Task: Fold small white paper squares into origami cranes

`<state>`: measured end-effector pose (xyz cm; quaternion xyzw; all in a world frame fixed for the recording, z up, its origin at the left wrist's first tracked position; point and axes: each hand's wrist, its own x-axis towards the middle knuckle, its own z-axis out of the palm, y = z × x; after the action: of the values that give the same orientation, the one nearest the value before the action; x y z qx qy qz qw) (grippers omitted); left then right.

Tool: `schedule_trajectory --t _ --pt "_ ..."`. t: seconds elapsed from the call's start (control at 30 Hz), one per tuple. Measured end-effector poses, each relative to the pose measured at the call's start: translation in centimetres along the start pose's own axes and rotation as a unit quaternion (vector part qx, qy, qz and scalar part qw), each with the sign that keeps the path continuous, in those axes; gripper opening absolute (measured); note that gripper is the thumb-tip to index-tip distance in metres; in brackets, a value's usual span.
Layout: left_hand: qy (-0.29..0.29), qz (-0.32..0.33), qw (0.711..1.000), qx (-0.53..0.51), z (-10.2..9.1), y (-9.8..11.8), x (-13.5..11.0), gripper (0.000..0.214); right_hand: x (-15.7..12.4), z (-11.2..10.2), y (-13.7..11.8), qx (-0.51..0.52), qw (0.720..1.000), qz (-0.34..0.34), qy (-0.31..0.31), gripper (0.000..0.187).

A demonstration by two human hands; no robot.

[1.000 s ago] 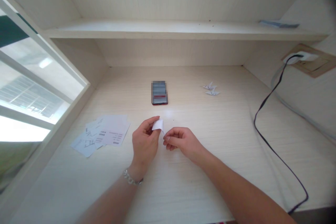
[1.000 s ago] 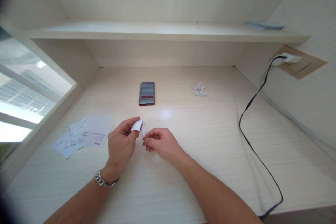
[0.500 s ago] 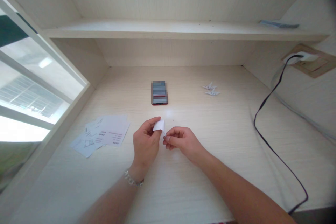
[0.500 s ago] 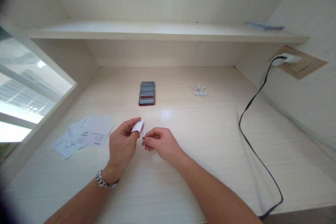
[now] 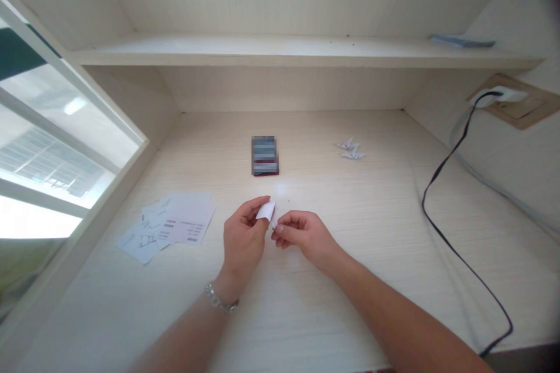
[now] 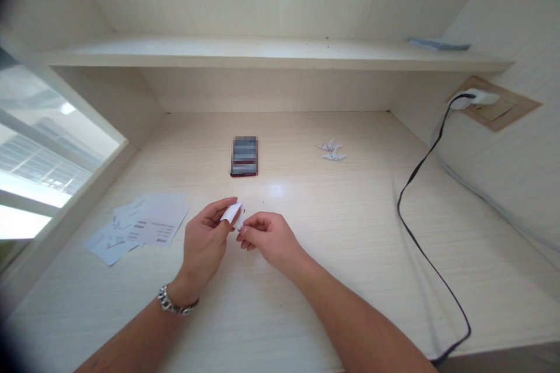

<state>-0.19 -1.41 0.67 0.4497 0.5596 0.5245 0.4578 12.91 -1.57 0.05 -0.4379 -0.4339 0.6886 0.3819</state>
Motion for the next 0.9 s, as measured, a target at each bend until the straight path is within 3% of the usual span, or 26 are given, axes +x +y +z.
schedule_trajectory --t 0.1,0.3,0.4,0.7,0.9 --pt "-0.008 -0.001 1.000 -0.025 -0.25 -0.17 0.31 0.033 -0.12 -0.08 -0.20 -0.014 1.000 0.013 -0.005 0.015" --pt "-0.048 -0.020 0.997 -0.061 -0.23 -0.28 0.28 0.033 -0.02 -0.12 -0.37 -0.062 0.995 -0.062 0.049 0.024" --pt "-0.067 -0.021 0.995 -0.072 -0.14 -0.44 0.20 0.032 -0.08 -0.14 -0.48 -0.084 0.992 -0.077 0.053 0.019" --pt "-0.086 0.003 0.995 -0.047 -0.12 -0.44 0.13 0.033 0.19 -0.70 -0.56 -0.067 0.991 -0.080 0.088 0.022" --pt "-0.082 -0.001 0.996 -0.040 -0.01 -0.11 0.04 0.031 0.28 -0.68 -0.40 -0.075 0.994 -0.055 0.065 0.025"
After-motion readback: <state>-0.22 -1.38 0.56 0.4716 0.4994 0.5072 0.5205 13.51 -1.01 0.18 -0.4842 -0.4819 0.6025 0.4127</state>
